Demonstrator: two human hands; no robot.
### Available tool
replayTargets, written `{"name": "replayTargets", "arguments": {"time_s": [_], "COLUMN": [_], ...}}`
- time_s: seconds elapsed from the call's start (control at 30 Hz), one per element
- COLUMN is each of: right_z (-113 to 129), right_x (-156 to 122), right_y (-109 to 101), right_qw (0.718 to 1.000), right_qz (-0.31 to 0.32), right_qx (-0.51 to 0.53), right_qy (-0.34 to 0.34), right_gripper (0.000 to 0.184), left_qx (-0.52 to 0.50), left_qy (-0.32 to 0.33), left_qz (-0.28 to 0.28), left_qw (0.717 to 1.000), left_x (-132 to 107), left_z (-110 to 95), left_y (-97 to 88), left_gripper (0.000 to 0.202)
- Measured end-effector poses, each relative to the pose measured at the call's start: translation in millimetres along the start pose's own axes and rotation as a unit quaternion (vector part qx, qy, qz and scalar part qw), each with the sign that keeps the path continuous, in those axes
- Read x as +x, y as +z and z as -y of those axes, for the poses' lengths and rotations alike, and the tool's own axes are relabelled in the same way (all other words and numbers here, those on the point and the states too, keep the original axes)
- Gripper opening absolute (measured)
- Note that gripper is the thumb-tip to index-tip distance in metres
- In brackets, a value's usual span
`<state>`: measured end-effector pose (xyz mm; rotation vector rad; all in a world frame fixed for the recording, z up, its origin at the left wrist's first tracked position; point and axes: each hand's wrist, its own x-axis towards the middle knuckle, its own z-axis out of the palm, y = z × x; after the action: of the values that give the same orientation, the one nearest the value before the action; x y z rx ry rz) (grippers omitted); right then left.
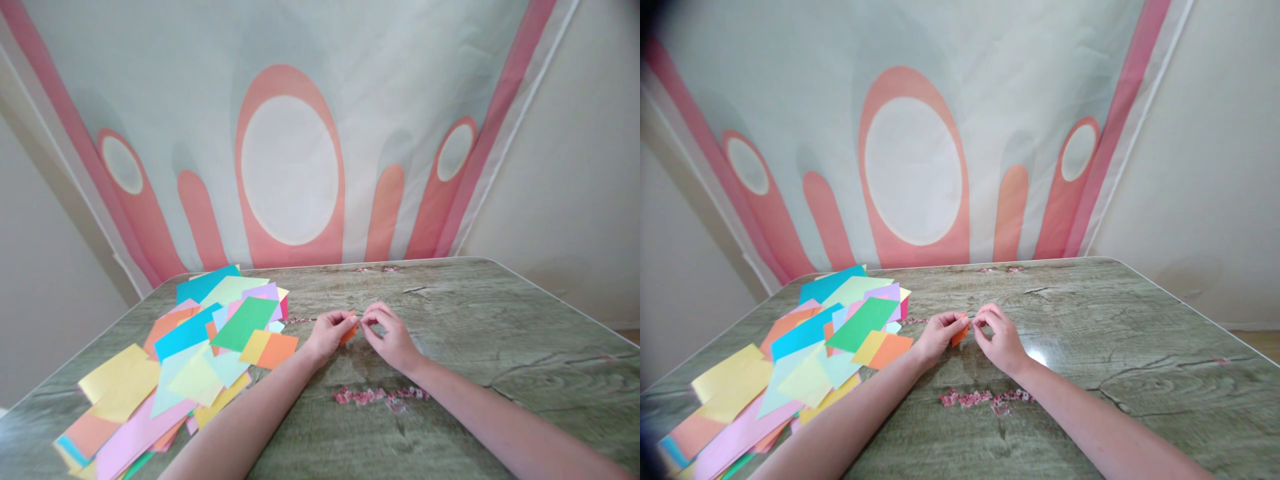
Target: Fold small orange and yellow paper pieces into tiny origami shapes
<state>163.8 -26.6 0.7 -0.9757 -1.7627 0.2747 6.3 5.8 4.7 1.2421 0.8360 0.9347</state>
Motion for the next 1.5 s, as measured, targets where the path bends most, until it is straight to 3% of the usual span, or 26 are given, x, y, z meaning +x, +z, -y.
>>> {"name": "replayTargets", "arguments": {"time_s": [0.4, 0.53, 0.8, 1.5], "right_z": [2.2, 1.7, -0.3, -0.3], "right_x": [2.1, 1.9, 2.9, 3.5], "right_y": [-0.6, 0.1, 0.0, -3.1], "right_qw": [0.997, 0.997, 0.997, 1.000], "right_qz": [0.009, 0.012, 0.006, 0.006], "right_qx": [0.040, 0.044, 0.032, 0.005], "right_qy": [0.060, 0.066, 0.069, 0.028], "right_gripper": [0.007, 0.007, 0.011, 0.008], "left_qx": [0.039, 0.044, 0.050, 0.023], "left_qy": [0.078, 0.081, 0.079, 0.053], "left_qz": [0.001, 0.032, 0.046, 0.031], "left_qw": [0.996, 0.995, 0.995, 0.998], "left_x": [0.1, -0.4, 1.3, 3.9], "left_z": [-4.1, -4.2, -1.4, 3.8], "left_y": [-1.8, -1.9, -3.7, -3.8], "left_gripper": [0.035, 0.033, 0.033, 0.033]}}
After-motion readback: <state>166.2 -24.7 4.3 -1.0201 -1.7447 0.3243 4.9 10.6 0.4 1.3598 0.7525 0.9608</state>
